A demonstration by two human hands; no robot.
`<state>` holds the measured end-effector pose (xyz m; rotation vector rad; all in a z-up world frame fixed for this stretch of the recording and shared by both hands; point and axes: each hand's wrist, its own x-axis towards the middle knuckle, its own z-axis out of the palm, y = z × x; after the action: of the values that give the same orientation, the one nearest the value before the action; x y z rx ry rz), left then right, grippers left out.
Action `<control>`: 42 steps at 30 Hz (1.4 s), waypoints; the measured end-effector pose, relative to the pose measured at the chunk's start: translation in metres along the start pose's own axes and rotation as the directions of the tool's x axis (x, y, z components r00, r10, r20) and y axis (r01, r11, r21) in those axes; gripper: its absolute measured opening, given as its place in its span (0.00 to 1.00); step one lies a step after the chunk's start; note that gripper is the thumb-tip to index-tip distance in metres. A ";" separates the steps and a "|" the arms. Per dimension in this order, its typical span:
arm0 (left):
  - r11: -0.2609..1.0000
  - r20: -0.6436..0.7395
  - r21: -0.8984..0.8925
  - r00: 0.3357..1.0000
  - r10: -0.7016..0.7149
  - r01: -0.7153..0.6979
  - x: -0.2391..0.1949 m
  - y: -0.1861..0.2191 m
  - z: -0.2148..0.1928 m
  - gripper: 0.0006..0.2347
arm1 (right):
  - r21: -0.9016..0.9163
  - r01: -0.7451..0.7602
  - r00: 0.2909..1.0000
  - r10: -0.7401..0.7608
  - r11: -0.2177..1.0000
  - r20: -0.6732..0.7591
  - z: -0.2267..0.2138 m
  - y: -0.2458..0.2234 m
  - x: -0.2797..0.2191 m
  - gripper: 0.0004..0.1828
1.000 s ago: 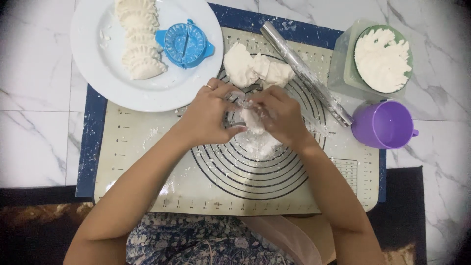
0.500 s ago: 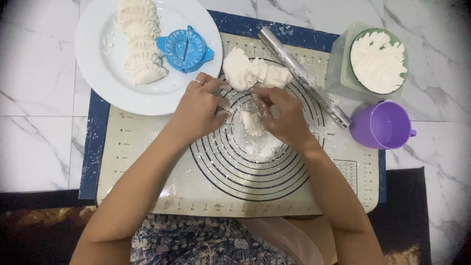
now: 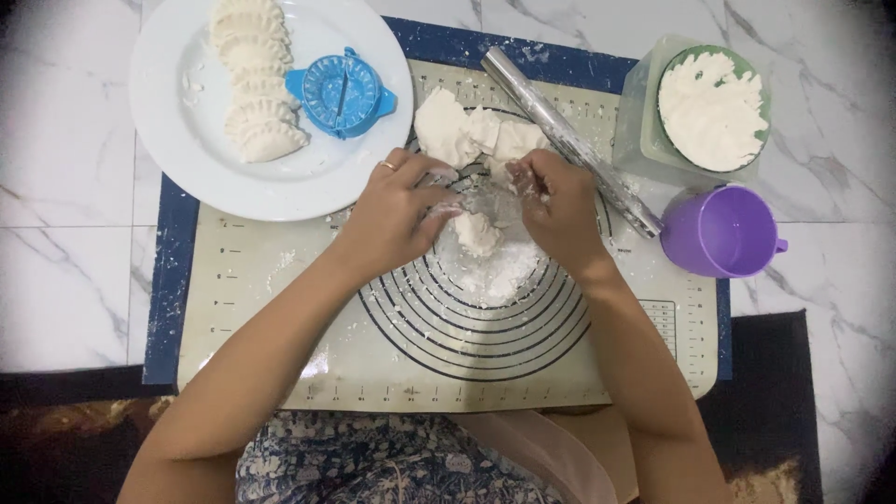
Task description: Preparing dumplings by tearing dough into small pieces and shaping them
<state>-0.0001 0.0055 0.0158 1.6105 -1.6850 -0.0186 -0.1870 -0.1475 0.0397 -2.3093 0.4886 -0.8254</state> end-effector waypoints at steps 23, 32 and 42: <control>0.997 0.127 0.059 0.991 0.031 -0.039 -0.002 0.006 0.010 0.18 | 0.378 -0.217 0.926 0.067 0.900 0.372 -0.008 -0.011 0.007 0.14; 0.988 0.147 0.151 0.989 0.014 -0.036 -0.003 0.009 0.010 0.16 | 0.255 -0.140 0.915 0.027 0.957 0.402 -0.016 -0.023 0.011 0.10; 0.976 0.000 0.216 0.999 -0.032 0.032 -0.001 0.007 0.006 0.16 | 0.122 -0.226 0.947 0.189 0.967 0.258 -0.013 -0.011 0.004 0.13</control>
<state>-0.0096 0.0049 0.0146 1.7980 -1.7112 0.1506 -0.1916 -0.1474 0.0566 -2.1386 0.5299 -0.4512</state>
